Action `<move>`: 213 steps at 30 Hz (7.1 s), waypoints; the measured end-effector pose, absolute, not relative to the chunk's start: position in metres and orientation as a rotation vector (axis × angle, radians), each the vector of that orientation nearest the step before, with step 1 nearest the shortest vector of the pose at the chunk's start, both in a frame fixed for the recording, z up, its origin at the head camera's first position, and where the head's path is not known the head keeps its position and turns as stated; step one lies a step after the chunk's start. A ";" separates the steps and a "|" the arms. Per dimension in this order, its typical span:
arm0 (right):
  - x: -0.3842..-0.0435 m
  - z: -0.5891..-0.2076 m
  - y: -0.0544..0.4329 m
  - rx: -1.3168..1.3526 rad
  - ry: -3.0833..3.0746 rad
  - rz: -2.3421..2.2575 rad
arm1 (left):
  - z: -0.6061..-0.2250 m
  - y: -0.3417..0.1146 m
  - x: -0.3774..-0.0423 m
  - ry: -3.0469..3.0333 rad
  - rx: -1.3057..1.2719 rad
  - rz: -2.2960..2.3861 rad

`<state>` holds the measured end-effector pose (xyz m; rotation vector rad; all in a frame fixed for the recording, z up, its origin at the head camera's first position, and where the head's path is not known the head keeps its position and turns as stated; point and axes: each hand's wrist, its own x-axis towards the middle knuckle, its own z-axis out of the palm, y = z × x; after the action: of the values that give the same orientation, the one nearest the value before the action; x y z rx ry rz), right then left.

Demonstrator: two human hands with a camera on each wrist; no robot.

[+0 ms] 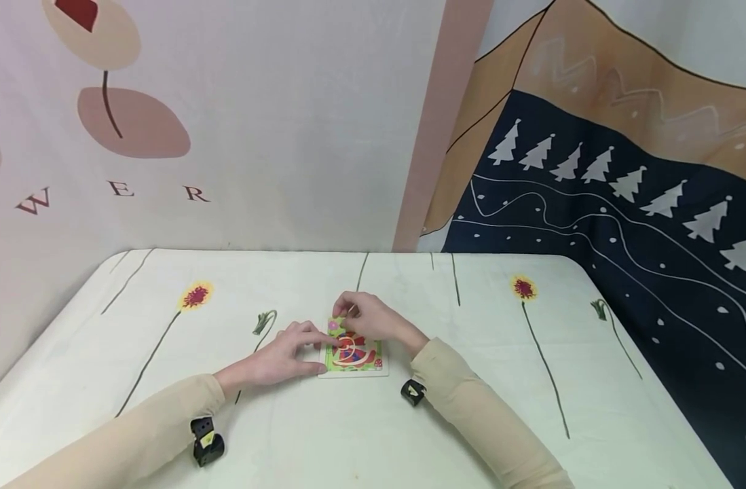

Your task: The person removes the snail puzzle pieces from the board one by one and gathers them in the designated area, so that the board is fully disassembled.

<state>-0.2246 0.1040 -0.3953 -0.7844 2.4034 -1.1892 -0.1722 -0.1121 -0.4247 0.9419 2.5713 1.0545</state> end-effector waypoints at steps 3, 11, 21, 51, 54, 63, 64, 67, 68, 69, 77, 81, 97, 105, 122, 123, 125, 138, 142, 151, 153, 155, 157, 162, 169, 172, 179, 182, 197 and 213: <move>-0.225 -0.395 0.107 -0.777 2.392 -1.228 | -0.425 -0.112 -0.173 2.569 0.943 1.053; -0.227 -0.394 0.119 -0.772 2.357 -1.334 | -0.425 -0.112 -0.172 2.552 0.915 1.053; -0.228 -0.390 0.133 -0.745 2.361 -1.389 | -0.426 -0.113 -0.172 2.562 0.905 1.069; -0.242 -0.391 0.186 -0.611 2.483 -1.418 | -0.426 -0.112 -0.172 2.562 0.908 1.072; -0.243 -0.392 0.189 -0.584 2.510 -1.399 | -0.427 -0.112 -0.172 2.562 0.915 1.077; -0.251 -0.399 0.201 -0.610 2.506 -1.368 | -0.427 -0.112 -0.172 2.561 0.925 1.085; -0.252 -0.399 0.202 -0.597 2.507 -1.359 | -0.427 -0.112 -0.172 2.560 0.926 1.084; -0.254 -0.399 0.204 -0.576 2.517 -1.323 | -0.427 -0.112 -0.172 2.561 0.930 1.079; -0.254 -0.399 0.205 -0.566 2.523 -1.311 | -0.427 -0.112 -0.172 2.560 0.929 1.079; -0.254 -0.399 0.206 -0.560 2.527 -1.299 | -0.427 -0.112 -0.172 2.560 0.929 1.078; -0.257 -0.401 0.210 -0.532 2.543 -1.250 | -0.428 -0.112 -0.172 2.559 0.917 1.088; -0.258 -0.402 0.211 -0.538 2.554 -1.236 | -0.428 -0.113 -0.172 2.553 0.905 1.091; -0.258 -0.400 0.213 -0.544 2.560 -1.248 | -0.423 -0.111 -0.173 2.546 0.890 1.063; -0.255 -0.400 0.204 -0.533 2.528 -1.254 | -0.419 -0.110 -0.172 2.544 0.845 1.041; -0.246 -0.393 0.186 -0.617 2.451 -1.266 | -0.411 -0.092 -0.179 2.521 0.852 1.125; -0.245 -0.393 0.185 -0.626 2.445 -1.268 | -0.411 -0.091 -0.180 2.521 0.857 1.128; -0.244 -0.392 0.182 -0.651 2.432 -1.272 | -0.412 -0.089 -0.180 2.523 0.864 1.125; -0.238 -0.389 0.160 -0.780 2.382 -1.229 | -0.414 -0.090 -0.183 2.492 0.848 1.067; -0.236 -0.389 0.152 -0.815 2.357 -1.200 | -0.415 -0.091 -0.184 2.476 0.865 1.078; -0.234 -0.389 0.138 -0.901 2.323 -1.123 | -0.418 -0.093 -0.185 2.447 0.864 1.088; -0.235 -0.389 0.135 -0.913 2.316 -1.111 | -0.417 -0.094 -0.185 2.443 0.872 1.097; -0.236 -0.390 0.131 -0.921 2.312 -1.093 | -0.417 -0.094 -0.186 2.441 0.878 1.097; -0.237 -0.390 0.128 -0.919 2.310 -1.074 | -0.417 -0.095 -0.187 2.440 0.878 1.094; -0.236 -0.389 0.123 -0.896 2.310 -1.043 | -0.417 -0.094 -0.189 2.444 0.877 1.084; -0.240 -0.390 0.119 -0.867 2.325 -1.005 | -0.414 -0.095 -0.190 2.443 0.885 1.094; -0.242 -0.391 0.118 -0.863 2.329 -0.989 | -0.414 -0.096 -0.190 2.447 0.891 1.104; -0.241 -0.389 0.119 -0.864 2.327 -0.972 | -0.414 -0.096 -0.191 2.442 0.902 1.106; -0.240 -0.388 0.120 -0.894 2.319 -0.975 | -0.414 -0.094 -0.191 2.442 0.913 1.106; -0.240 -0.392 0.123 -0.903 2.292 -0.991 | -0.416 -0.093 -0.190 2.425 0.896 1.115; -0.237 -0.393 0.124 -0.828 2.275 -1.079 | -0.418 -0.095 -0.189 2.449 0.916 1.032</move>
<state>-0.2370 0.1242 -0.3934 -0.8280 2.2747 -1.0786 -0.1888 -0.0952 -0.4182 0.9159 2.4488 1.0319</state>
